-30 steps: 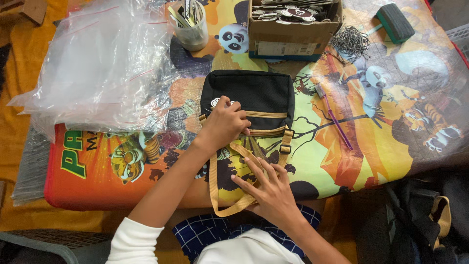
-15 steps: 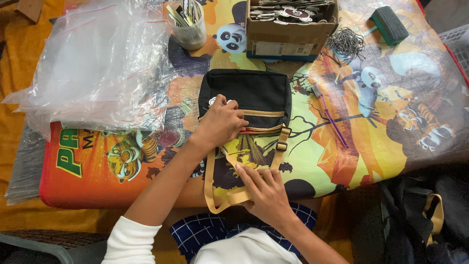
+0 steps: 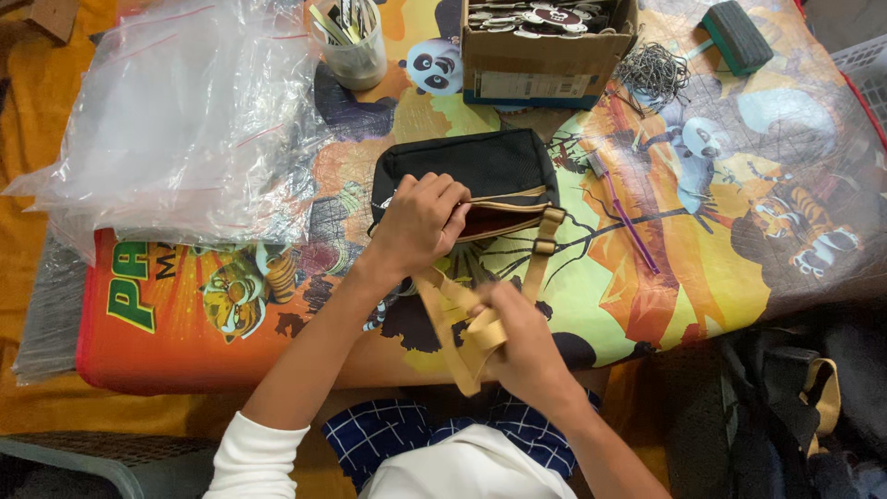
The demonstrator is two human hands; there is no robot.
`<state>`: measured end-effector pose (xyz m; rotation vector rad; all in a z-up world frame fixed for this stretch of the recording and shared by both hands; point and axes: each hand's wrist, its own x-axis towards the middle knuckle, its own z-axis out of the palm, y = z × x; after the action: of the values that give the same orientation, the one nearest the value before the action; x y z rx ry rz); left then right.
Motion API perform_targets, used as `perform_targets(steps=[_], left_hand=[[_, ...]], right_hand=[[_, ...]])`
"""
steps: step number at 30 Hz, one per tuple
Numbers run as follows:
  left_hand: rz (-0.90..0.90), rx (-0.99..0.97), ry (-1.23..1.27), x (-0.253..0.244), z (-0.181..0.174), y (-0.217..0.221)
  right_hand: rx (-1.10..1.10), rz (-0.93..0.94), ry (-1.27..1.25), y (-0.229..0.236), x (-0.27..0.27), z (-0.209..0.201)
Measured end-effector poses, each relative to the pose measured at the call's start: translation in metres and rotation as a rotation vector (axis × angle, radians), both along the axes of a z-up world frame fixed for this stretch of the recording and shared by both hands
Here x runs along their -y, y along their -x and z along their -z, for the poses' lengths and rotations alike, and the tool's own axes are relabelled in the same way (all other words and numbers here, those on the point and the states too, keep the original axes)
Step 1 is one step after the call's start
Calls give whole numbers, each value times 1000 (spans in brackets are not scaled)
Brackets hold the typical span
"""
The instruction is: The person attaches keychain charms to a black pouch using a purple tool and hands, then places the finished pouch into a clear plastic bag.
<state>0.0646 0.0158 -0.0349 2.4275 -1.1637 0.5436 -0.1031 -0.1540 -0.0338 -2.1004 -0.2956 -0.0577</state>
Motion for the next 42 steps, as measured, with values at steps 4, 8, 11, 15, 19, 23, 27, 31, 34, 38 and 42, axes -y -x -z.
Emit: perform_targets(steps=[4, 8, 11, 15, 19, 23, 27, 31, 34, 38, 42], left_hand=[[34, -65, -24, 5, 6, 3], [29, -204, -81, -1, -19, 15], [-11, -259, -70, -15, -32, 12], [-14, -401, -48, -25, -47, 18], [-8, -396, -37, -21, -41, 26], [48, -348, -53, -8, -25, 34], [25, -258, -68, -4, -18, 35], [-14, -193, -156, -10, -19, 34], [-58, -87, -230, -12, -15, 32], [-110, 87, -307, -5, -23, 36], [-107, 202, -268, 9, -32, 50]], right_hand=[[248, -24, -282, -20, -17, -68], [361, -11, -257, -45, -5, -41], [260, -20, -150, -56, 9, -25], [-33, 63, 275, -68, 9, -8], [-22, 198, 613, -86, -2, 2], [-198, 266, 510, -118, -3, 29], [-275, -13, -289, -139, 15, 98], [-280, -77, -423, -139, 18, 105], [-299, -174, -625, -141, 20, 122], [-135, -248, -276, -149, 33, 152], [-112, -250, -96, -144, 28, 156]])
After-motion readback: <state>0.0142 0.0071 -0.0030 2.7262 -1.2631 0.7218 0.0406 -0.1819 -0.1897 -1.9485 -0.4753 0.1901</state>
